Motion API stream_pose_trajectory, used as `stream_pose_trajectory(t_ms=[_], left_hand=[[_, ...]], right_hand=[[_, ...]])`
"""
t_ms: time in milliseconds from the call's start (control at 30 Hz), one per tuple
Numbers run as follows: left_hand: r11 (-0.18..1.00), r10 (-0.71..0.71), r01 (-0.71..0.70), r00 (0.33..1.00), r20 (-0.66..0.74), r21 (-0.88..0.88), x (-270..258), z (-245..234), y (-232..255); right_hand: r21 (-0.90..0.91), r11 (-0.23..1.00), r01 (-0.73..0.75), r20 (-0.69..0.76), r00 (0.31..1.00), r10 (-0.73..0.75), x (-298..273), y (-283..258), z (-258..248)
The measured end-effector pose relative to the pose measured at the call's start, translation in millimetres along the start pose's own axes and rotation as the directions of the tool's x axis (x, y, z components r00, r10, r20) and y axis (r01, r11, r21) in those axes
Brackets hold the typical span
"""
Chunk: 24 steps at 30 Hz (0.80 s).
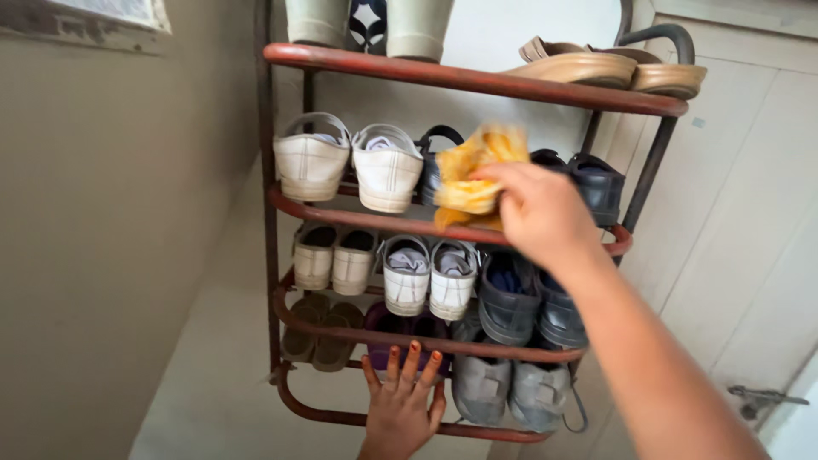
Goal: The person places socks into shoes on a multi-tier shoe rack, then wipes the metal frame of the rack with a yellow cloth. The person handles the shoes and socks by hand and uses the cloth to clean the rack surfaces.
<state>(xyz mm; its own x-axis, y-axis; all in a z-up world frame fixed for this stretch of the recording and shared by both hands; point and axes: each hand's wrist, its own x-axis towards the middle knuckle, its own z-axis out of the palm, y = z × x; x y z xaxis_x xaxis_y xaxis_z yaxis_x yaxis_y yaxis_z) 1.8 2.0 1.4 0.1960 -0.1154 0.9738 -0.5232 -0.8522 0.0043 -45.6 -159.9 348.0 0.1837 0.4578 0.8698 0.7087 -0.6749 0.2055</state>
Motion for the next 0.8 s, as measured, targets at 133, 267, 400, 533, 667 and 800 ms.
stream_pose_trajectory(t_ms=[133, 267, 400, 533, 667, 800], left_hand=[[1.0, 0.02, -0.02, 1.0, -0.022, -0.007, -1.0, 1.6, -1.4], [1.0, -0.01, 0.01, 0.999, 0.039, -0.003, -6.9, 8.1, -1.0], [0.999, -0.015, 0.017, 0.997, 0.072, -0.028, -8.7, 8.2, -2.7], [1.0, -0.018, 0.019, 1.0, 0.024, -0.02, -5.0, 4.4, -0.3], [1.0, -0.005, 0.006, 1.0, 0.021, -0.03, -5.3, 1.6, 1.4], [1.0, -0.007, 0.008, 0.999, 0.045, -0.012, -7.0, 1.3, 0.4]], right_hand=[[0.252, 0.966, 0.052, -0.562, 0.821, 0.103, 10.4, -5.3, -31.9], [0.225, 0.955, 0.195, -0.451, 0.889, -0.075, 17.0, -31.8, -20.1], [-0.003, 0.951, 0.308, -0.041, 0.95, -0.308, 17.7, -48.6, 8.3], [0.313, 0.946, 0.086, -0.307, 0.952, 0.015, 45.6, -30.2, 13.4], [0.324, 0.891, 0.319, -0.593, 0.802, -0.072, 38.3, -45.1, -1.2], [0.087, 0.897, 0.433, -0.243, 0.883, -0.402, 70.2, -76.4, 46.0]])
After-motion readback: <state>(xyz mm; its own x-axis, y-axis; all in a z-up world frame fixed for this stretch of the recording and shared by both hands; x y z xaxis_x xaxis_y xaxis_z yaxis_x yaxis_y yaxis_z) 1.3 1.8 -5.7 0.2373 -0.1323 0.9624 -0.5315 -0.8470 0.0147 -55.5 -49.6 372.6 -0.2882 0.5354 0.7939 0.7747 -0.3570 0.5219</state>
